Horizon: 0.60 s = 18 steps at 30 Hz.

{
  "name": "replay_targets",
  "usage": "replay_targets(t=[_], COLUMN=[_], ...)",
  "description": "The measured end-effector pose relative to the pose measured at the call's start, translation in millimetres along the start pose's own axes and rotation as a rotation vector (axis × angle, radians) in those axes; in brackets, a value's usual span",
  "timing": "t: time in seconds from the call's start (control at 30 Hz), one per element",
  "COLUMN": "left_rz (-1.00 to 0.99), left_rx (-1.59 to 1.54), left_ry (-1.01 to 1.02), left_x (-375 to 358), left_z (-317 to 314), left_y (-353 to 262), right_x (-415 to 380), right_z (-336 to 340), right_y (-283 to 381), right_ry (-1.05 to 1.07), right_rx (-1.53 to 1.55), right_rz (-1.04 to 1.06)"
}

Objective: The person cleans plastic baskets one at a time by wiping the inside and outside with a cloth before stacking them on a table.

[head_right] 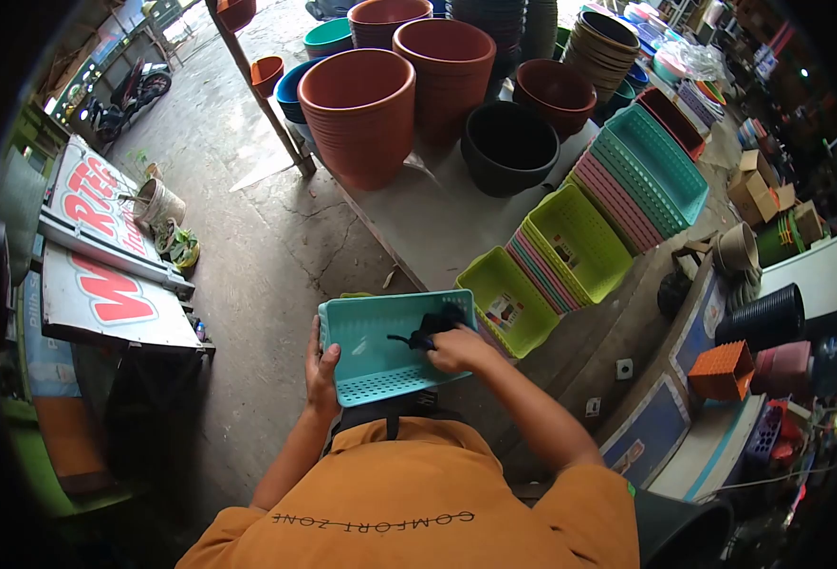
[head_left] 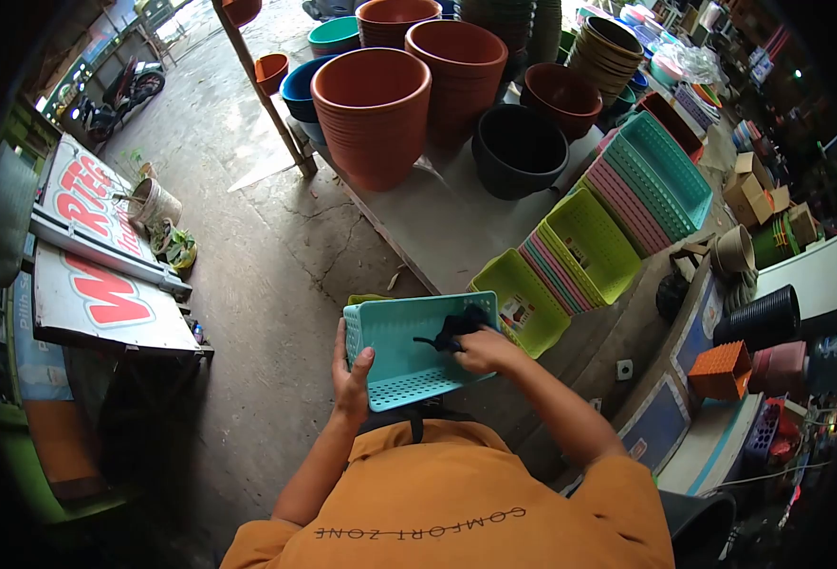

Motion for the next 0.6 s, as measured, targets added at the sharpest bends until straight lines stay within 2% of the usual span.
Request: replay_targets(t=[0.07,0.1,0.2,0.3,0.37,0.43,0.5,0.6], left_rz=[-0.031,-0.047,-0.066,-0.083,-0.102,-0.145,-0.151,-0.172], left_rx=[0.002,0.015,0.034,0.046,0.056,-0.004,-0.061,-0.189], left_ry=[-0.020,-0.050,-0.062,-0.034,-0.015,0.006,0.063,0.126], left_x=[1.2,2.2,3.5,2.2,-0.2,-7.6,-10.1,-21.2], left_z=[1.8,5.1,9.0,7.5,-1.7,-14.5,-19.8,-31.2], left_y=[-3.0,-7.0,-12.4,-6.2,-6.2,-9.9,-7.4,-16.9], right_x=[8.4,4.9,-11.8,-16.6,-22.0,-34.7,-52.2,-85.8], right_z=[-22.8,-27.7,-19.4,-16.3,-4.3,4.2,6.8,29.9], right_y=[2.5,9.9,43.3,81.3,117.7,152.3,164.7,170.1], right_ry=[-0.020,-0.080,-0.116,-0.165,-0.317,-0.288,-0.368,-0.651], right_rx=[0.527,0.594,0.601,0.595,0.579,0.552,0.435,0.152], right_rz=[-0.001,0.032,-0.026,0.091,0.287,0.439,0.394,0.383])
Point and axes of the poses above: each hand's wrist, its own x-axis towards the middle knuckle, its own z-axis out of the back of the hand, y = z × x, the point moved 9 cm from there along x, towards the middle knuckle, and after that the axes turned 4 degrees about z, right-handed, at the moved point
